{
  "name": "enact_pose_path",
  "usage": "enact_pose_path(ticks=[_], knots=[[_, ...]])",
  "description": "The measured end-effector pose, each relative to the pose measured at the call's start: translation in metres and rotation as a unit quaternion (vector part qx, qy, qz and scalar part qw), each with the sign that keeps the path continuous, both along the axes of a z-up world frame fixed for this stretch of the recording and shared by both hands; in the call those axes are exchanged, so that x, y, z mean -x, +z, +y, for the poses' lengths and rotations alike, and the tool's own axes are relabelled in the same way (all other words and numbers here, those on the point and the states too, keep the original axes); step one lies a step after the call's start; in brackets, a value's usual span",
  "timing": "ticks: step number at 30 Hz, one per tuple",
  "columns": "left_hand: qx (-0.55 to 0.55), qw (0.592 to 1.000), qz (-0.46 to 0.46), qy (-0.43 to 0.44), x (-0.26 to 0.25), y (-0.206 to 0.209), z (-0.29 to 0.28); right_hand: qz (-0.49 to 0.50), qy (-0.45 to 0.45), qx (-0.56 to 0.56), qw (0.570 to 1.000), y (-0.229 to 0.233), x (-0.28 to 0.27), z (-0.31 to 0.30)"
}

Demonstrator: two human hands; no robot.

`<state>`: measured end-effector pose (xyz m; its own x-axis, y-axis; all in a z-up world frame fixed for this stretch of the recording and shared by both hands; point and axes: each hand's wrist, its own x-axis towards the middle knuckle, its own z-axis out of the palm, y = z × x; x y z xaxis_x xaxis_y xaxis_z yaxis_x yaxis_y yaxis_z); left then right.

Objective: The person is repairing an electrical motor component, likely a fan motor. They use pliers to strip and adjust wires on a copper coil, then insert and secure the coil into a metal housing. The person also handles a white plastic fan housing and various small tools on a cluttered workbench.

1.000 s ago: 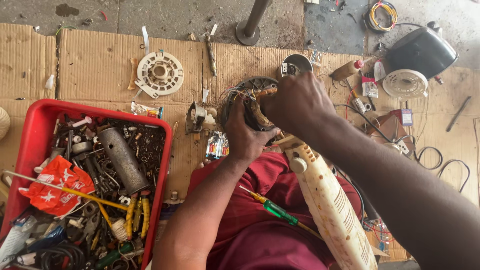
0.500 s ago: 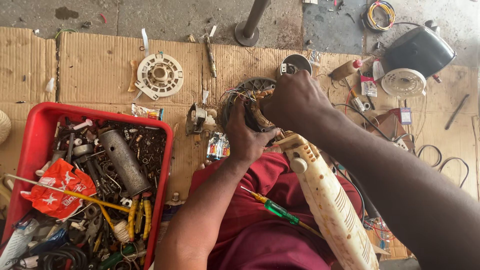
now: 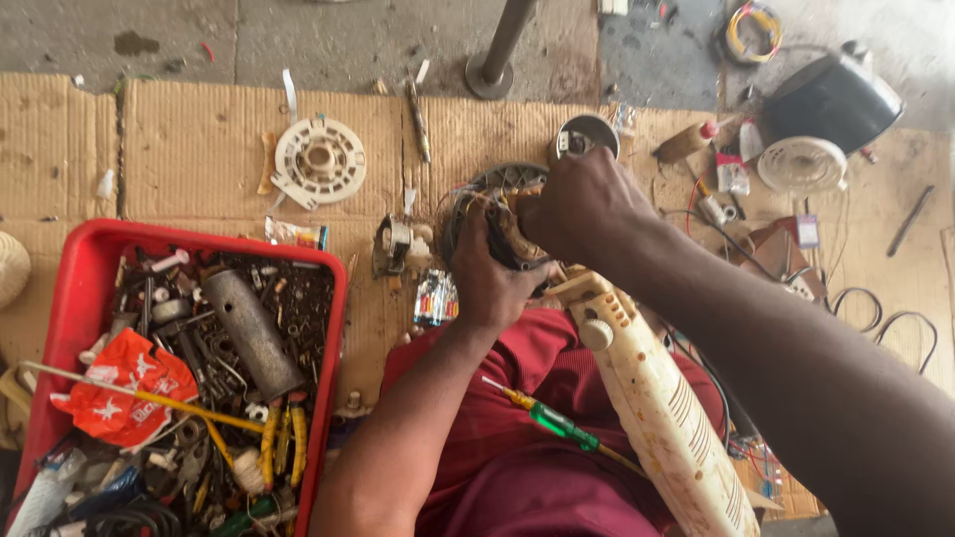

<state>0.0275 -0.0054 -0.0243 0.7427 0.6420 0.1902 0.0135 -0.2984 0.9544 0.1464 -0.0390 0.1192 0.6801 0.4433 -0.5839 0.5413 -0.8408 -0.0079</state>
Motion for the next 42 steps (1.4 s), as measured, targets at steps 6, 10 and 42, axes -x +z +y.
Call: enact_pose_path(ticks=[6,10,42], knots=[[0.242,0.947,-0.205,-0.044,0.016,-0.001,-0.011,-0.121,0.292,-0.299,0.9,-0.015,-0.004,-0.035],[0.175,0.97,-0.168,0.003,0.015,0.01,-0.02,-0.019,0.139,-0.059,0.988,0.001,-0.001,-0.019],[-0.024,0.995,-0.099,0.001,-0.015,-0.01,-0.004,-0.009,0.025,-0.079,0.996,0.0,-0.001,-0.004]])
